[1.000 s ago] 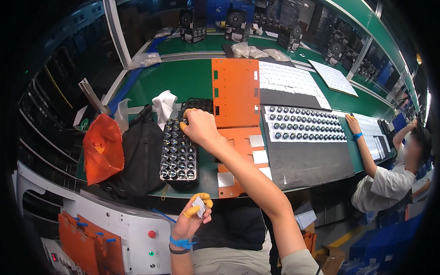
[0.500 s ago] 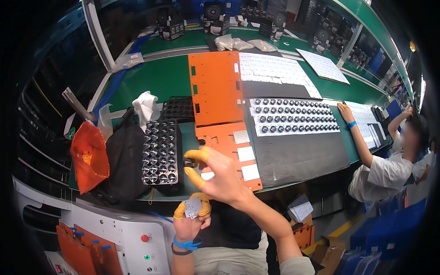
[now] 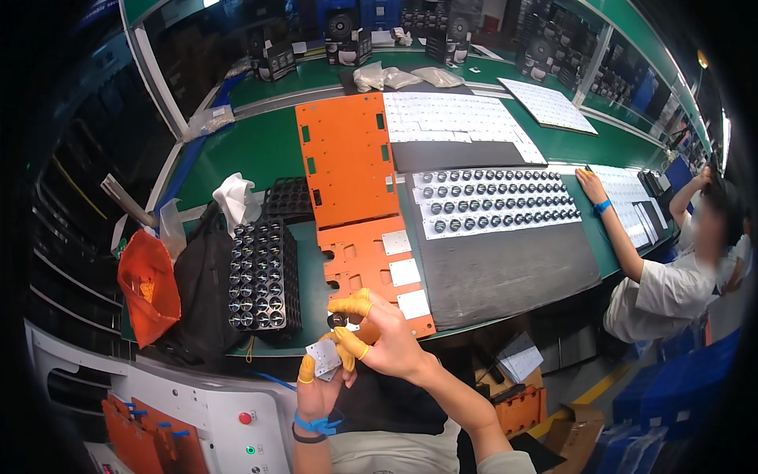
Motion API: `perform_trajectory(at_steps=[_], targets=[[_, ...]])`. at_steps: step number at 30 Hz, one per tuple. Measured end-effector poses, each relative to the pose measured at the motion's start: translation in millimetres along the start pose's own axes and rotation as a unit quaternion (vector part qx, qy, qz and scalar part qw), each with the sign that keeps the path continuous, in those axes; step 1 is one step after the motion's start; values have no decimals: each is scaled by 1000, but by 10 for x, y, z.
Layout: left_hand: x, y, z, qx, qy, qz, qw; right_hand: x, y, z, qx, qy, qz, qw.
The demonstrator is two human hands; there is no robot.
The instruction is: The person places small white square components into an orange fixture, then inserts cylindrical metal parts into the slots. They operate a press machine to secure the components and continue placing additional parts into the fixture.
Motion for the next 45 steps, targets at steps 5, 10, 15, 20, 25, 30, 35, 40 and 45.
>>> perform_trajectory(at_steps=[5, 10, 15, 20, 25, 30, 35, 40, 45], targets=[[-2, -7, 6, -24, -7, -3, 1000, 57, 49, 31, -9, -18, -3, 1000], [-16, -59, -45, -42, -44, -21, 998, 87, 71, 34, -19, -9, -4, 1000], [15, 12, 5, -23, -55, -41, 997, 86, 88, 58, -18, -3, 1, 1000], [14, 9, 11, -18, -41, -35, 998, 105, 76, 54, -23, -10, 6, 1000], [9, -22, 14, -34, -39, -56, 997, 85, 85, 23, -10, -9, 1, 1000], [-8, -25, -1, -55, -38, -51, 996, 101, 109, 12, -4, -13, -1, 1000], [-18, -13, 15, -35, -36, -63, 997, 112, 102, -46, 10, 5, 7, 1000], [-12, 38, 59, -16, -42, -61, 997, 109, 100, -55, 8, 31, 9, 999], [-24, 39, 33, -26, -47, -67, 996, 126, 85, -50, -15, -4, 8, 1000]])
Point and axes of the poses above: each hand's wrist, its own x-axis away from the middle knuckle, its own y-axis out of the back of the hand, z = x × y, the point moved 2 cm from there along -x, towards the middle knuckle, and after that the axes turned 4 degrees about -y, right-handed, at the moved point
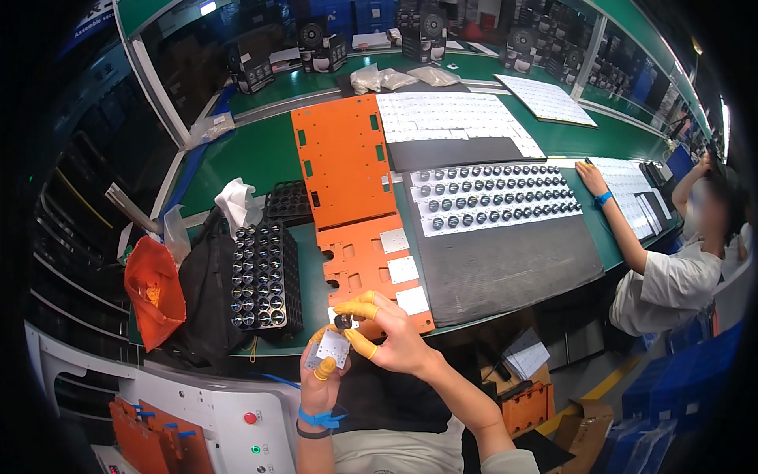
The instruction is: The person places small white square components into an orange fixture, then inserts cylindrical metal parts into the slots. They operate a press machine to secure the components and continue placing additional parts into the fixture.
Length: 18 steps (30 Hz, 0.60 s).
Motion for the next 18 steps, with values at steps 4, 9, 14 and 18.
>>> perform_trajectory(at_steps=[4, 9, 14, 18], targets=[[9, 23, 6, 5, 3, -4, 1000, 4, -2, -17, 0, -4, 5, 1000], [30, 7, -16, -14, -13, -6, 1000, 1, 6, -12, -4, 7, 3, 1000], [19, -3, -45, -29, -11, -4, 1000, 11, 22, -47, 9, 47, -20, 999], [22, -33, -81, -37, -20, -8, 999, 25, 20, 5, -1, 25, -28, 999]])
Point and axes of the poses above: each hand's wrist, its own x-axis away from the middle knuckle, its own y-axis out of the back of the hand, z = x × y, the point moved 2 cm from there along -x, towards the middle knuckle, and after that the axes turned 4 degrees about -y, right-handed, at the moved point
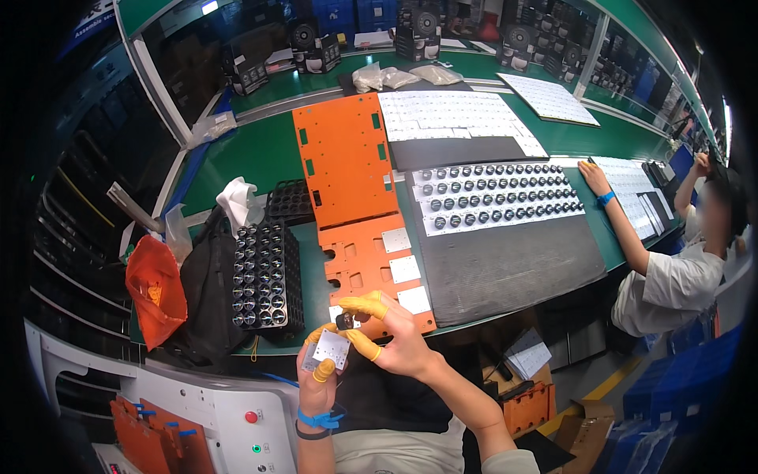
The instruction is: The person places small white square components into an orange fixture, then inserts cylindrical metal parts into the slots. They operate a press machine to secure the components and continue placing additional parts into the fixture.
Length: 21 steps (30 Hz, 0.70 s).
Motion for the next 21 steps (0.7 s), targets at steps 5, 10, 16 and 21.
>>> perform_trajectory(at_steps=[5, 10, 16, 21], targets=[[-8, -42, -36, 3, -7, -1, 1000, 12, -5, 42, -4, 16, 6, 1000], [-3, 16, 20, -6, -13, -6, 1000, 20, -23, 29, -5, 26, 12, 1000], [-10, -35, -10, -23, -28, -26, 999, 25, -32, 104, -26, 4, 11, 1000], [-32, -130, -106, -45, -67, -11, 997, 39, -11, 129, -39, 2, 17, 999]])
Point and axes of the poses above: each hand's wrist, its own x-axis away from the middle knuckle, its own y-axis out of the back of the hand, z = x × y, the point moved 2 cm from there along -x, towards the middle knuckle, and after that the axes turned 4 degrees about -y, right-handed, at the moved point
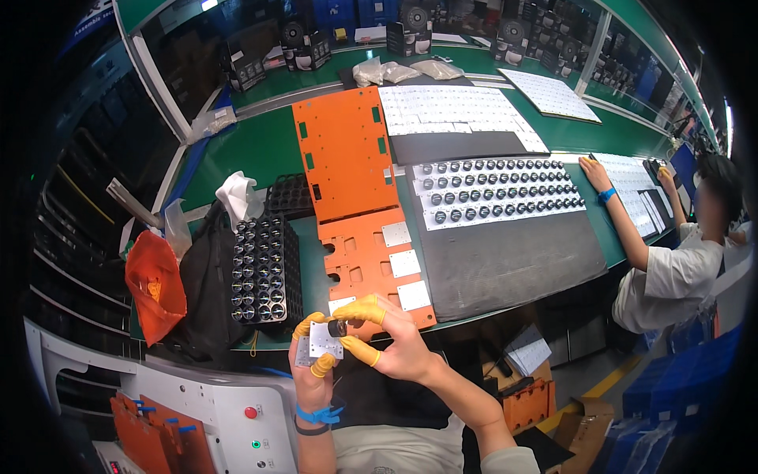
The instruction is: The person places small white square components into an orange fixture, then inserts cylindrical metal parts into the slots. They operate a press machine to secure the components and continue placing additional parts into the fixture.
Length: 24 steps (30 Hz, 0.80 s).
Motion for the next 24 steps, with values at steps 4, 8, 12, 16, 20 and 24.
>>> perform_trajectory(at_steps=[4, 8, 12, 16, 20, 24], targets=[[7, -26, -30, -12, -33, 15, 999, 13, 9, 45, 8, 14, 8, 1000], [17, -53, -29, -20, -60, 7, 998, 54, 17, 39, -16, -10, 38, 999], [31, -32, -9, -40, -97, 7, 994, 31, -2, 92, -31, -19, 60, 998], [19, -44, -5, -24, -87, 6, 996, 37, -18, 84, -34, -28, 72, 996], [15, -40, 10, -36, -93, -2, 995, 47, -37, 79, -45, -39, 66, 996], [-5, -39, 15, -59, -92, -8, 994, 5, -2, 155, 84, 39, 71, 993]])
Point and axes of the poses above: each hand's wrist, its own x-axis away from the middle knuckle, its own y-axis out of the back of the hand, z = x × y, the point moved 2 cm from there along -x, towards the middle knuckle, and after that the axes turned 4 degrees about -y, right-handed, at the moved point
